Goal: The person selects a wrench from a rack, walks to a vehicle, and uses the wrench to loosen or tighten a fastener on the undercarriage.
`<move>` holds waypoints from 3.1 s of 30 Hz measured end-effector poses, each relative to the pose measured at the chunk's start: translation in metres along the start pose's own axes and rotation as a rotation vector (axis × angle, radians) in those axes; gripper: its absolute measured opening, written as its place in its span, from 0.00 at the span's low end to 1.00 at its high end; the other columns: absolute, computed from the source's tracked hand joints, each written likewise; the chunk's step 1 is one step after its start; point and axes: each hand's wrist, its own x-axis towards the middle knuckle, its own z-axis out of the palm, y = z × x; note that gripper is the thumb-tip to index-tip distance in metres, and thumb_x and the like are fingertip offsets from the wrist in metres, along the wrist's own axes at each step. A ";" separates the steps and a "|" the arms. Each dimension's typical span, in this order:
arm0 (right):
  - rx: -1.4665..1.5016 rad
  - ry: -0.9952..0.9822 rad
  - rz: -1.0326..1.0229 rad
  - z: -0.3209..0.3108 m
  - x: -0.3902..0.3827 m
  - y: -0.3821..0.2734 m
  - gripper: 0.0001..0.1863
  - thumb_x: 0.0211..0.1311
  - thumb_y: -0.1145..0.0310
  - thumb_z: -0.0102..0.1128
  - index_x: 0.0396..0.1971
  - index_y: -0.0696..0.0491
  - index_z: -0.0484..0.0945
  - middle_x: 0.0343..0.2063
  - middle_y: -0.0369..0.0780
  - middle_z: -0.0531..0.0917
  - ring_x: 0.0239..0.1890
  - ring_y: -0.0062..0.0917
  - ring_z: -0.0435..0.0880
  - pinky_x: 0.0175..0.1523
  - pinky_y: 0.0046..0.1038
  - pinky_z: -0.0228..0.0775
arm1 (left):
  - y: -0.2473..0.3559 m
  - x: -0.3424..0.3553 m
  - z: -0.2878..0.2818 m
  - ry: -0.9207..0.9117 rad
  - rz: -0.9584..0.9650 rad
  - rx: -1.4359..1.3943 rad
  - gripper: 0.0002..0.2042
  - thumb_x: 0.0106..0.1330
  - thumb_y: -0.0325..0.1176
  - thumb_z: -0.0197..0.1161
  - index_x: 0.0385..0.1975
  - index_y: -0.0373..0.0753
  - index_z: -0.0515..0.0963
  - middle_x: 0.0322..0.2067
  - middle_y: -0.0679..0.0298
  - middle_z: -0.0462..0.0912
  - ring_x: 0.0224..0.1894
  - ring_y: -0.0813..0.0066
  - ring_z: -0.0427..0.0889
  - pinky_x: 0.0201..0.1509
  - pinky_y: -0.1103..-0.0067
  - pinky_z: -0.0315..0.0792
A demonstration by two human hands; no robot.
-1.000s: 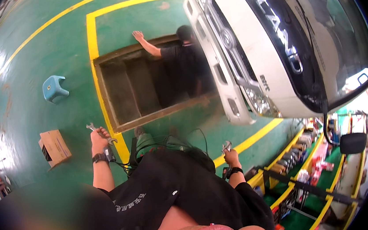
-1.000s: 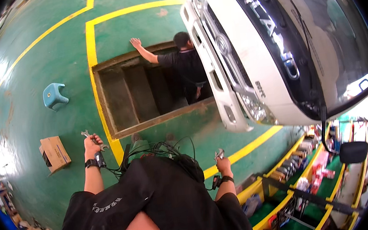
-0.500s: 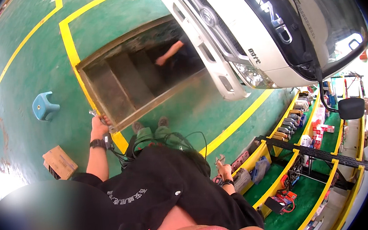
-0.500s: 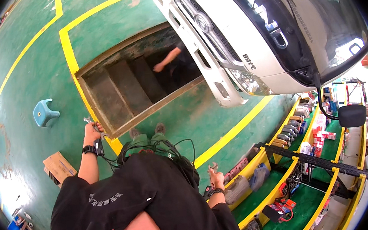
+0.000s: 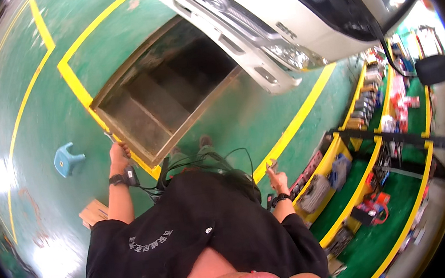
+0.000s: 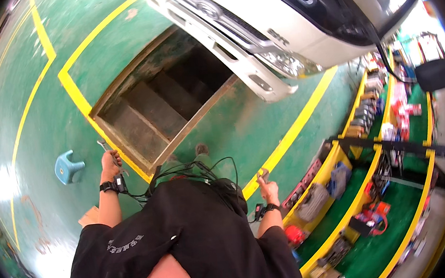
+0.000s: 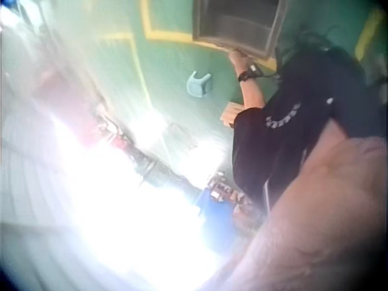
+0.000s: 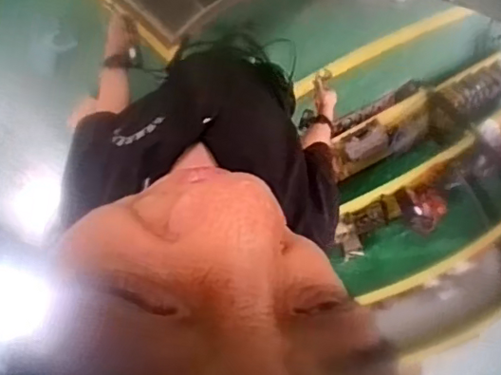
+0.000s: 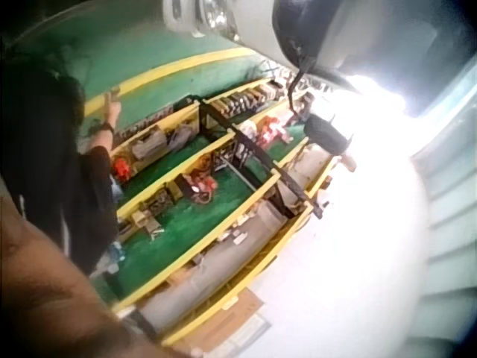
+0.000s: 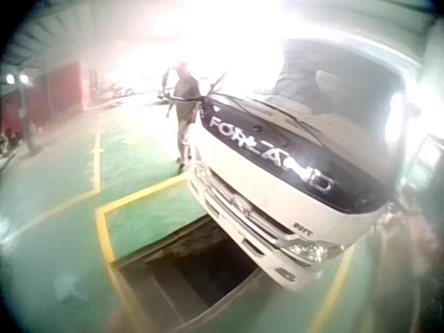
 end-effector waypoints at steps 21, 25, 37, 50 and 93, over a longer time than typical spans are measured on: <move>0.611 0.164 0.557 -0.027 -0.095 0.245 0.20 0.58 0.57 0.62 0.25 0.62 0.80 0.17 0.44 0.80 0.17 0.28 0.81 0.22 0.33 0.70 | -0.214 -0.110 0.443 -0.660 0.143 1.318 0.12 0.61 0.39 0.52 0.21 0.39 0.74 0.15 0.68 0.68 0.14 0.78 0.65 0.17 0.77 0.57; 0.835 0.140 0.608 -0.045 -0.078 0.301 0.20 0.58 0.55 0.63 0.20 0.58 0.78 0.13 0.38 0.76 0.13 0.23 0.75 0.18 0.29 0.66 | -0.287 -0.169 0.547 -0.956 0.230 1.395 0.15 0.66 0.43 0.53 0.23 0.39 0.73 0.17 0.70 0.69 0.17 0.80 0.67 0.19 0.80 0.60; 1.153 0.282 0.591 -0.069 0.024 0.355 0.18 0.62 0.56 0.61 0.20 0.55 0.75 0.10 0.32 0.69 0.09 0.18 0.65 0.14 0.24 0.53 | -0.452 -0.246 0.808 -1.210 0.234 1.804 0.16 0.68 0.42 0.48 0.25 0.38 0.76 0.18 0.70 0.71 0.18 0.79 0.68 0.22 0.79 0.63; 1.420 0.134 0.884 -0.232 0.211 0.350 0.19 0.66 0.56 0.56 0.25 0.59 0.74 0.11 0.35 0.70 0.08 0.19 0.66 0.13 0.24 0.56 | -0.625 -0.274 1.155 -1.203 0.240 1.872 0.16 0.68 0.42 0.47 0.27 0.36 0.75 0.18 0.69 0.70 0.18 0.78 0.68 0.21 0.78 0.63; 0.458 0.086 0.240 -1.062 1.292 0.258 0.26 0.56 0.47 0.63 0.27 0.60 0.83 0.23 0.47 0.84 0.26 0.27 0.82 0.36 0.33 0.74 | -0.602 -0.147 2.063 -0.717 0.289 1.579 0.10 0.60 0.37 0.57 0.23 0.38 0.72 0.16 0.69 0.69 0.17 0.79 0.66 0.21 0.77 0.61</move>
